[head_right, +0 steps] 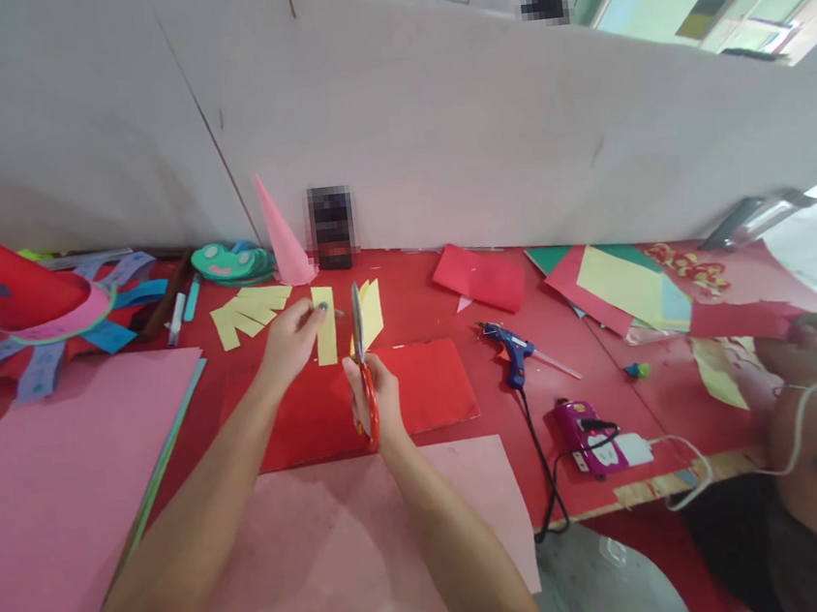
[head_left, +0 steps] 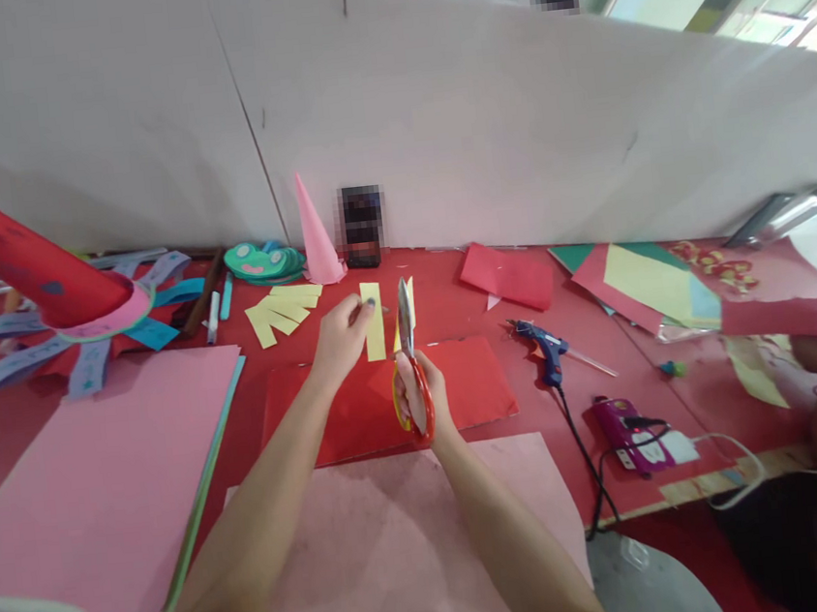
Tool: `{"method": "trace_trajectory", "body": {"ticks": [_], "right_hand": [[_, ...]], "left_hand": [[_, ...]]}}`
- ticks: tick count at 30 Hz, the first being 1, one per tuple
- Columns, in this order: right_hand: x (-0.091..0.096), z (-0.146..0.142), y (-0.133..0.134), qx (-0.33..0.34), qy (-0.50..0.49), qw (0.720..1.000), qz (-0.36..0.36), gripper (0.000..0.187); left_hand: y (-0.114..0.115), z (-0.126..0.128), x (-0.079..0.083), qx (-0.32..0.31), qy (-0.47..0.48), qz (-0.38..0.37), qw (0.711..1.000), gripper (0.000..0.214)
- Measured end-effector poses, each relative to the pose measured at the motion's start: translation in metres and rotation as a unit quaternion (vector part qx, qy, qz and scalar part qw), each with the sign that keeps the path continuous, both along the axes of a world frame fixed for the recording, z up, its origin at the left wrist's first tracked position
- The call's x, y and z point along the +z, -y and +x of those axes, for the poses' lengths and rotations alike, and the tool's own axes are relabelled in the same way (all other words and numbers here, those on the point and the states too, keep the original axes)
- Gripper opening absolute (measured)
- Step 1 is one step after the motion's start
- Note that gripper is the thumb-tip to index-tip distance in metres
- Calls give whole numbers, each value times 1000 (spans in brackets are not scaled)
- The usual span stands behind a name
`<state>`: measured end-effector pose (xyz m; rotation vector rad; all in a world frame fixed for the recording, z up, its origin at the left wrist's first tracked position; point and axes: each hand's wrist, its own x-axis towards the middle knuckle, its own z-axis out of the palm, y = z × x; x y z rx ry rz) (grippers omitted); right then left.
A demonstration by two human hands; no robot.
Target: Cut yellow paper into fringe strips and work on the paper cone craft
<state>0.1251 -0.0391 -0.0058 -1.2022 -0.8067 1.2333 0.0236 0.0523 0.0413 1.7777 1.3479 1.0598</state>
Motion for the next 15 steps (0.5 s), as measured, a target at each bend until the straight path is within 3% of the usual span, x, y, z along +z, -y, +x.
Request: {"method": "trace_trajectory", "body": {"ticks": [6,11,15], "right_hand": [[-1,2,-3,2,-11,1000,-4,38],[-4,2,-4,13,-14,1000,-6,37],[-4,1,-3,15,-17,1000,-7,37]], "left_hand": [[-31,-30,-21,105,-35,-14,994,27],[-53,-67,-53,210,13,-56,976,20],[-65,-91,-67,259,17,-83,962,10]]}}
